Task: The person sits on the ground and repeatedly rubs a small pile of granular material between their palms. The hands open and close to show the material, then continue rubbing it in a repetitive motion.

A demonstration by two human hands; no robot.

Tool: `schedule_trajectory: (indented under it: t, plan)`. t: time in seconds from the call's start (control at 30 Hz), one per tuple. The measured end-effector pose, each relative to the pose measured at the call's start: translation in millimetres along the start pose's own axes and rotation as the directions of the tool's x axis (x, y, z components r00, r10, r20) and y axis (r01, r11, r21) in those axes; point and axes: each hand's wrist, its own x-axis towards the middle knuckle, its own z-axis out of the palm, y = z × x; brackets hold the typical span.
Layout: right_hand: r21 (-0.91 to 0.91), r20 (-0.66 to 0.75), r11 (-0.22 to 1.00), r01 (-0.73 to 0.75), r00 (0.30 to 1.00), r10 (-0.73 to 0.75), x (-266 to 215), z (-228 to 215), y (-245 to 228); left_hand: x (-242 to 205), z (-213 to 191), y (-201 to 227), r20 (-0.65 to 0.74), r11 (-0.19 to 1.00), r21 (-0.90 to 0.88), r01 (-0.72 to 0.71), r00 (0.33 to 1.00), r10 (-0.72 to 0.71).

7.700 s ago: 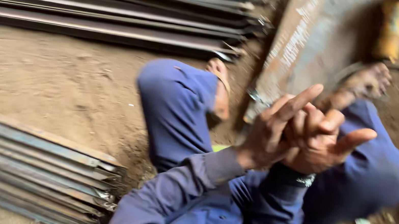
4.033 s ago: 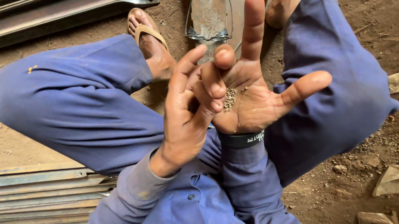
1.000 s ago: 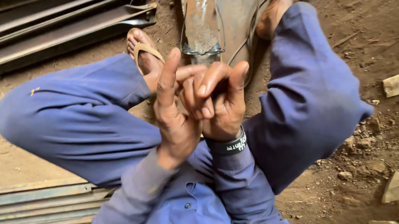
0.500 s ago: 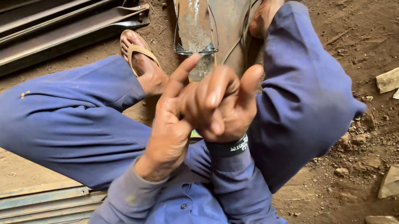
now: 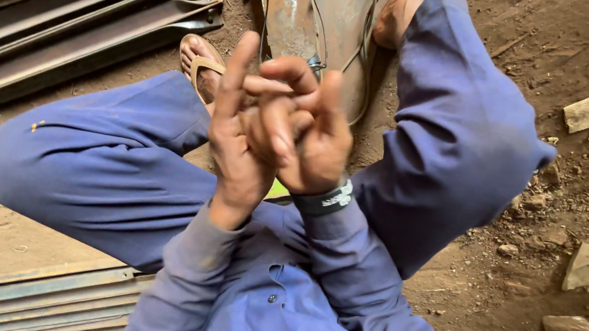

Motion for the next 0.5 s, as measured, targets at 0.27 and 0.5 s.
schedule_trajectory:
  t: [0.27, 0.5]
  plan:
    - [0.079, 0.116, 0.996, 0.045, 0.992, -0.054, -0.6, 0.6, -14.3, -3.6, 12.6, 13.7, 0.114, 0.852, -0.422, 0.311, 0.95, -0.29]
    - [-0.012, 0.056, 0.996, 0.089, 0.995, -0.088, -3.1, -5.2, 8.2, 0.6, 4.5, 1.5, 0.053, 0.631, 0.7, -0.336, 0.905, 0.423]
